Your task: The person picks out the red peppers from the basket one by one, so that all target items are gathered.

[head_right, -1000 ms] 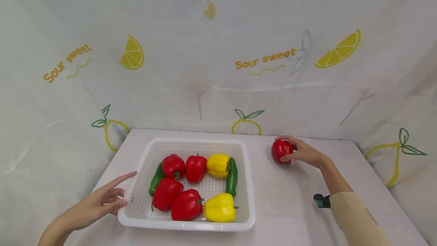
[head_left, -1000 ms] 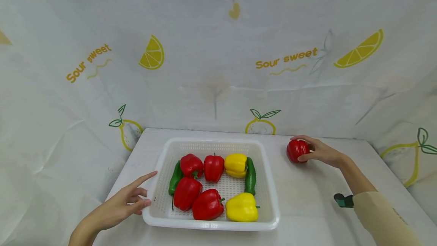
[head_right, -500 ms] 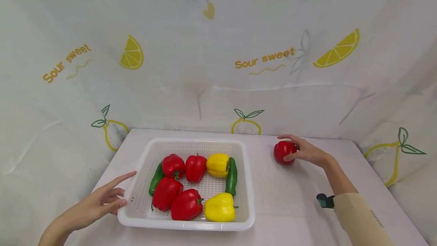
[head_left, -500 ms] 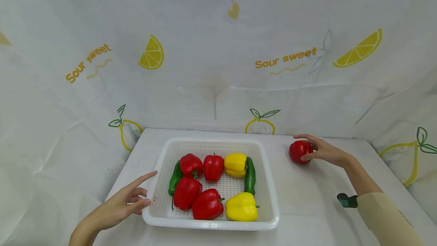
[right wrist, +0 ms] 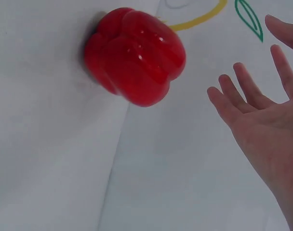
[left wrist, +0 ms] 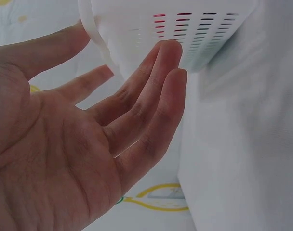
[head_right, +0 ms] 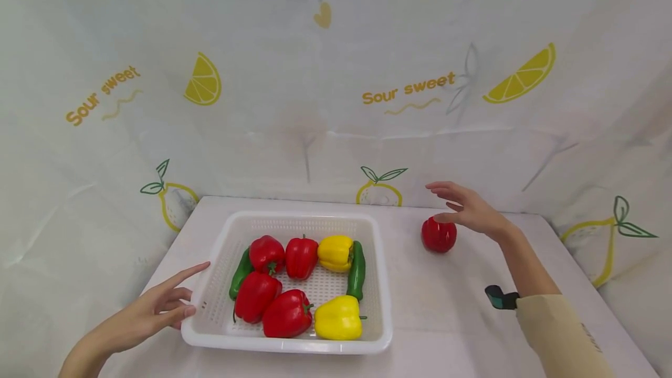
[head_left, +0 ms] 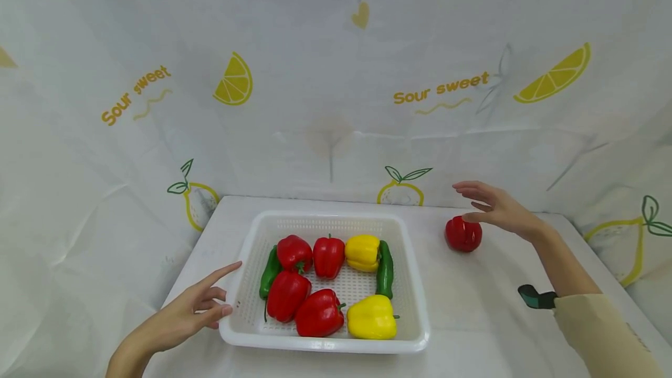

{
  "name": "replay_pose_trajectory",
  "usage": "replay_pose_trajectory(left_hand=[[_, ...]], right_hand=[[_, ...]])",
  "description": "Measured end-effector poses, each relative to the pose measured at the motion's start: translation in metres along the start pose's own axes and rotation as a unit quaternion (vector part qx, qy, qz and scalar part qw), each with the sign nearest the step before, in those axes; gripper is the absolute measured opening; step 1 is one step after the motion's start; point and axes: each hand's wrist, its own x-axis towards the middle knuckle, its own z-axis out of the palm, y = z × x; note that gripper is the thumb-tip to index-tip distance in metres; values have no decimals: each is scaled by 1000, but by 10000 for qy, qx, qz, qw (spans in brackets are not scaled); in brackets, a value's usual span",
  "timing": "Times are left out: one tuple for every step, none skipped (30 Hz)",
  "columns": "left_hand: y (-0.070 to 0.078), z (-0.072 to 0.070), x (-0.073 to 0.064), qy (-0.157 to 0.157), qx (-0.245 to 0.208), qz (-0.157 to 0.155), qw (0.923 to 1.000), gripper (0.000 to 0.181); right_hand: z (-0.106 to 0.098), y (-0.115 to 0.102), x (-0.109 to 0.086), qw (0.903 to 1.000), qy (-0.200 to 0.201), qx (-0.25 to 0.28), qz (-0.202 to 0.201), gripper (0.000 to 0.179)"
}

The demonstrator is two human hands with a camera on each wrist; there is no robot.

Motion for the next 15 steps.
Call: replay_pose_trajectory(left_hand=[[0, 0, 0, 6, 3, -1, 10000, 77], [0, 0, 0, 12, 1, -14, 10000, 77], [0, 0, 0, 8, -6, -16, 10000, 77], [0, 0, 0, 4, -11, -16, 10000, 77], [1, 0, 0, 2, -14, -13, 10000, 77], [1, 0, 0, -2, -21, -7, 10000, 77], [1, 0, 0, -8, -28, 6, 10000, 77], [1, 0, 0, -17, -34, 21, 10000, 77], [1, 0, 0, -25, -36, 38, 10000, 77], [1, 0, 0, -25, -38, 43, 10000, 77], [1, 0, 0, -25, -40, 39, 10000, 77], [1, 0, 0, -23, -46, 27, 10000, 77], [1, 0, 0, -21, -47, 19, 10000, 77], [1, 0, 0, -21, -56, 4, 10000, 77], [1, 0, 1, -15, -56, -18, 10000, 77]], right_hand=[[1, -4, 2, 10000, -1, 9, -47, 73], [2, -9, 3, 10000, -11, 8, -85, 72], [3, -13, 5, 9999, -14, -11, -125, 72], [4, -17, 7, 9999, -20, -9, -137, 72], [5, -21, 8, 9999, -28, -16, -153, 72], [6, -25, 10, 9998, -29, -19, -174, 71], [8, -29, 12, 9998, -31, -29, -212, 71], [9, -33, 14, 9996, -27, -33, -261, 71], [11, -38, 15, 9996, -22, -26, -289, 70], [13, -43, 16, 9995, -19, -10, -319, 69], [15, -49, 18, 9993, -15, -11, -372, 68], [17, -54, 19, 9991, -9, -13, -425, 66], [19, -59, 21, 9987, -8, -19, -499, 65], [21, -64, 23, 9985, -12, -14, -550, 63], [23, -69, 25, 9981, -21, -14, -613, 61]])
